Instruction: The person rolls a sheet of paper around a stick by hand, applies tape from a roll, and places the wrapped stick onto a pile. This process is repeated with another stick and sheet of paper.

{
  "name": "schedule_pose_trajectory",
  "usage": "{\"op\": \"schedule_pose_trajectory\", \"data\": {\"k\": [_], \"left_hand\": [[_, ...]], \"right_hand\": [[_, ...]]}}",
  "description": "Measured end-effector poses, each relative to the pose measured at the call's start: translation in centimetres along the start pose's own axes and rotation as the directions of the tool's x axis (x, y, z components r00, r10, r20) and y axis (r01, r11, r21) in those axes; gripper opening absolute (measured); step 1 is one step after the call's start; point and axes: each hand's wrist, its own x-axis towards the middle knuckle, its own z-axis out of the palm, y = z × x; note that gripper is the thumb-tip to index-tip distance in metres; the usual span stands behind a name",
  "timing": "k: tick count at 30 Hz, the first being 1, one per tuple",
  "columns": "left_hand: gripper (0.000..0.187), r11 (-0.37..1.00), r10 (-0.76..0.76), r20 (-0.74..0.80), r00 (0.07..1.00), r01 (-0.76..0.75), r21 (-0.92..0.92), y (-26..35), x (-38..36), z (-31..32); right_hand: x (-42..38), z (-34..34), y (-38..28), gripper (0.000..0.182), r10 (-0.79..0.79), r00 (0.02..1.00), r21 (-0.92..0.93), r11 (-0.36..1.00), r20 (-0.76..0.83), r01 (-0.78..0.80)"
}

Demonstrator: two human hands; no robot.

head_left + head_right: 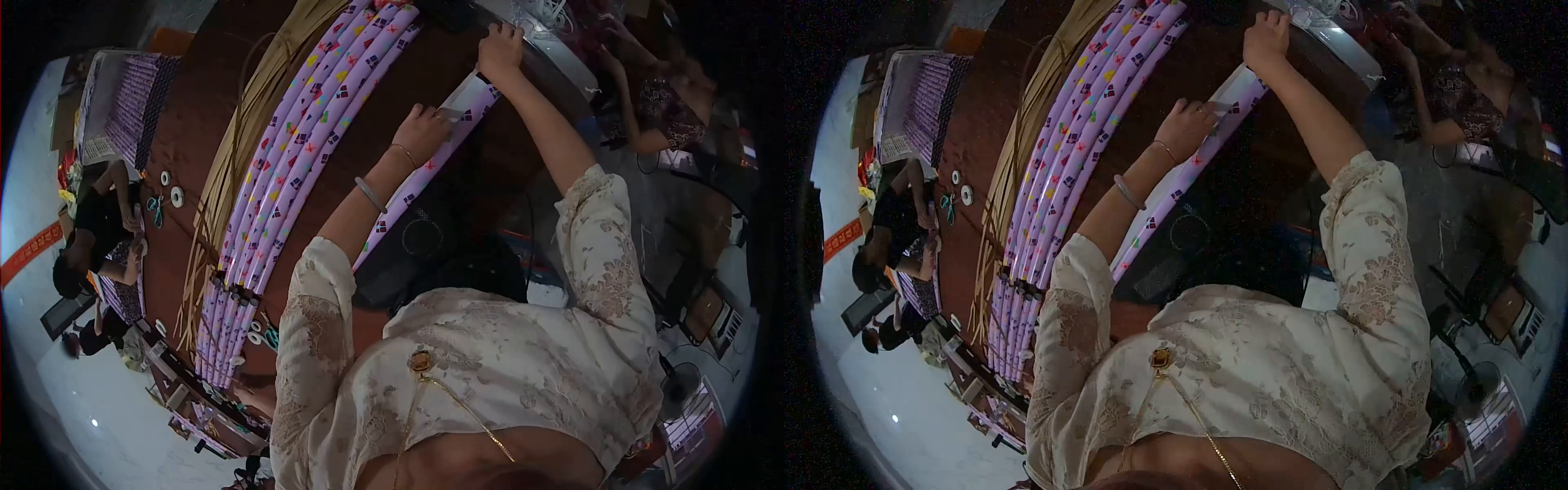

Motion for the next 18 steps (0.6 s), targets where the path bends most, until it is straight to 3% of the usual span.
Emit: {"op": "schedule_pose_trajectory", "data": {"k": [2, 5, 7, 18], "left_hand": [[0.021, 0.999, -0.014, -0.011, 1.0, 0.014, -0.033, 0.1, 0.6, -0.1], [0.022, 0.999, -0.01, -0.019, 1.0, 0.011, 0.052, 0.0, 1.6, -0.3], [0.032, 0.999, -0.029, 0.133, 0.991, 0.025, 0.03, -0.1, 2.2, -0.7], [0.034, 0.994, -0.095, 0.061, 0.994, 0.097, -0.041, -0.5, 2.8, 0.2]], "right_hand": [[0.1, -0.2, -0.1, 0.029, 0.018, 1.0, -0.057, 0.998, -0.011, -0.018], [0.3, 1.0, 0.0, 0.027, 0.021, 0.997, -0.085, 0.996, -0.073, -0.027], [-0.4, -1.2, -0.1, 0.026, 0.021, 0.998, -0.099, 0.995, -0.054, -0.027], [-1.3, -3.0, 0.0, 0.028, 0.014, 1.0, -0.085, 0.996, -0.008, -0.015]]}}
